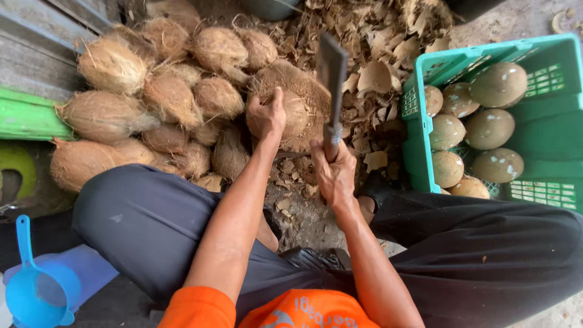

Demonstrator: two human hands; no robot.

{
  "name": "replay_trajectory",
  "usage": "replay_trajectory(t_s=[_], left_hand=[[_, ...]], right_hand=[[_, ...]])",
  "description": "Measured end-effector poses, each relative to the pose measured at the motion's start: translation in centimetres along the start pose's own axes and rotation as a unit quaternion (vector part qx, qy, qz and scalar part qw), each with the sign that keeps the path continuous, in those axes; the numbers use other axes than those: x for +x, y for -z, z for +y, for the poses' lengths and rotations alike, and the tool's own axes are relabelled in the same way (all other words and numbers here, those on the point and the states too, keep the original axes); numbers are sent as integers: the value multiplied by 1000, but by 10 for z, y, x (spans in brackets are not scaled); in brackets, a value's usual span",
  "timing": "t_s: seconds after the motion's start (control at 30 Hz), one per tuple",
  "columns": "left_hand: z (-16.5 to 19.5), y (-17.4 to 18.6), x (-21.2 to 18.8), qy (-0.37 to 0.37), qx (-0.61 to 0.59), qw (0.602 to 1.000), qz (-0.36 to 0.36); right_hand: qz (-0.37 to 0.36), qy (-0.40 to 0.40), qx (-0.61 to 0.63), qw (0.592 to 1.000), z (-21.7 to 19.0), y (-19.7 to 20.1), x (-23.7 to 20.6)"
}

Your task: The person sits on the ground and uses a cleaver to chop the husk off coconuts one at a time, rotating each coconut between strikes. Husked coconuts are placed into a green plastic crate beside them.

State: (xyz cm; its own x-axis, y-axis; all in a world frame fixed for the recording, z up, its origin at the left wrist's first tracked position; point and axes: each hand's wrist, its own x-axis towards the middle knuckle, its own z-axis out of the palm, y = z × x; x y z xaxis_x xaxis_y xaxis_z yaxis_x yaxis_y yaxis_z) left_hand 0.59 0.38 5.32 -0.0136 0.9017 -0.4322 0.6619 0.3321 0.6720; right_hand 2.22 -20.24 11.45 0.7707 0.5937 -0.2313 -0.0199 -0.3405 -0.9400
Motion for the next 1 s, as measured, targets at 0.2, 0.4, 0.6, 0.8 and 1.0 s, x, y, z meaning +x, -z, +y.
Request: replay_trajectory(t_s=[0.2,0.4,0.6,0.8,1.0], left_hand=[[-8,-11,6,-48,1,999,-1],[-25,1,34,-36,-2,998,-54],[-33,-15,0,-179,-23,972,154],[-24,1,7,-28,-44,998,-43],[-35,-2,19,-99,-87,991,32]], right_hand=[[-101,-136,-151,974,37,-18,19],[-112,-104,-139,978,44,-17,15],[-80,-126,-176,973,40,-24,11],[-100,-162,-106,976,28,-11,18],[-33,5,68,997,12,-3,6]])
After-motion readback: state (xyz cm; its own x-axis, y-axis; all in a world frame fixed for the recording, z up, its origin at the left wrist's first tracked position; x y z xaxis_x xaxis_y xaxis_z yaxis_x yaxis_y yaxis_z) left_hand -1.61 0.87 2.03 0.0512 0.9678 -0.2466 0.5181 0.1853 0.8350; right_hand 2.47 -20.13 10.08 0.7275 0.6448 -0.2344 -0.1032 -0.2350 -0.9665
